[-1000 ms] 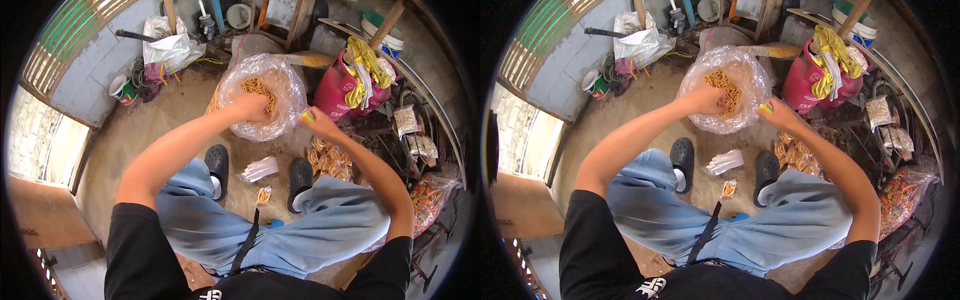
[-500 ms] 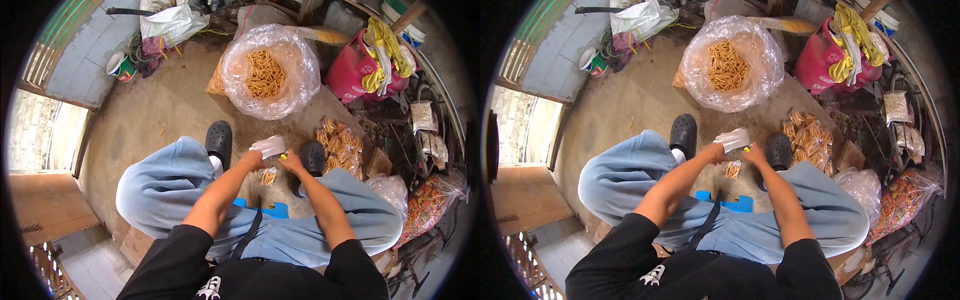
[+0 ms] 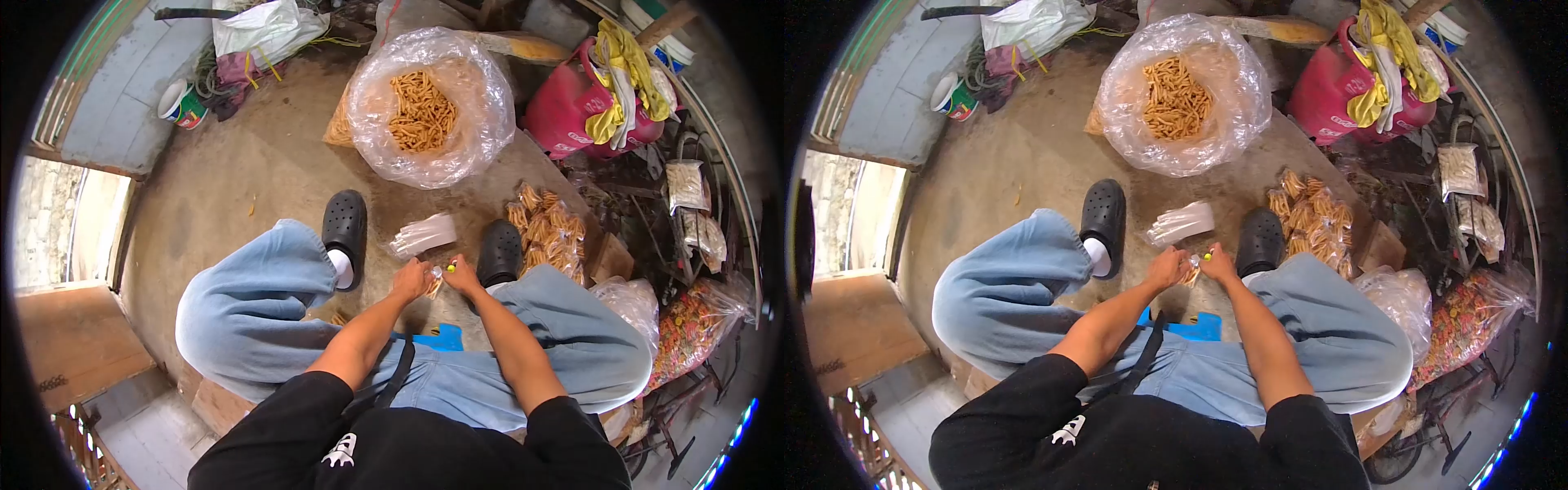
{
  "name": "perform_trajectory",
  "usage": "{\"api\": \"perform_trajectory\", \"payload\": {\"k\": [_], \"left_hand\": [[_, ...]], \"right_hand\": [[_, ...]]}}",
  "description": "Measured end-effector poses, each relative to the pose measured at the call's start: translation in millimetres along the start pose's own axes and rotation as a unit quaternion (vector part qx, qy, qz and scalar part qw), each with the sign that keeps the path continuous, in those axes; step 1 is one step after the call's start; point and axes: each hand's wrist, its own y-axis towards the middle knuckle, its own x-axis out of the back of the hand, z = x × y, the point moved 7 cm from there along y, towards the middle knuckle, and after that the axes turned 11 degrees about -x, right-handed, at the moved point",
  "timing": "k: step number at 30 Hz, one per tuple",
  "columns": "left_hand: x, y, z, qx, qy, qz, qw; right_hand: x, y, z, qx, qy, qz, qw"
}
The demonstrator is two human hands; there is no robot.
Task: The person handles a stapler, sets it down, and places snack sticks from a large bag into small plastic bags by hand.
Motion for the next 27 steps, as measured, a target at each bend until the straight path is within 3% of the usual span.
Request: {"api": "perform_trajectory", "payload": {"k": [7, 9, 12, 15, 18, 19, 22, 24, 26, 27], "left_hand": [[-14.8, 6.6, 8.1, -0.029, 0.027, 0.016, 0.999], [-14.4, 7.3, 9.0, -0.043, 0.004, 0.007, 0.999], [-8.9, 6.3, 7.2, -0.072, -0.023, -0.03, 0.997], [-13.6, 12.4, 13.6, -0.062, -0.036, -0.024, 0.997], [-20.6, 26.1, 22.3, -0.093, -0.077, -0.035, 0.992], [-18.0, 29.8, 20.5, -0.093, -0.076, -0.035, 0.992], [6.9, 45.5, -2.4, -0.128, -0.096, -0.081, 0.984], [34.6, 50.0, -21.2, -0.069, -0.173, -0.125, 0.974], [49.9, 53.3, -24.8, -0.041, -0.172, -0.133, 0.975], [63.8, 50.5, -20.3, -0.046, -0.092, -0.207, 0.973]], "right_hand": [[-11.7, -0.8, -10.7, 0.012, 0.033, 0.01, 0.999], [-9.6, -9.0, 3.3, 0.116, 0.123, 0.044, 0.985], [-15.3, -7.9, 7.5, 0.117, 0.108, 0.11, 0.981], [-16.7, -3.8, 14.3, 0.162, 0.143, 0.101, 0.971], [-16.5, 12.1, 17.0, 0.144, 0.187, 0.139, 0.962], [-5.0, 4.7, 24.7, 0.093, 0.237, 0.186, 0.949], [26.3, 13.9, 40.5, 0.064, 0.241, 0.21, 0.945], [62.0, 24.6, 51.6, 0.116, 0.212, 0.19, 0.951], [106.1, 39.5, 47.1, 0.107, 0.249, 0.144, 0.952], [132.5, 47.1, 40.2, 0.103, 0.239, 0.091, 0.961]]}}
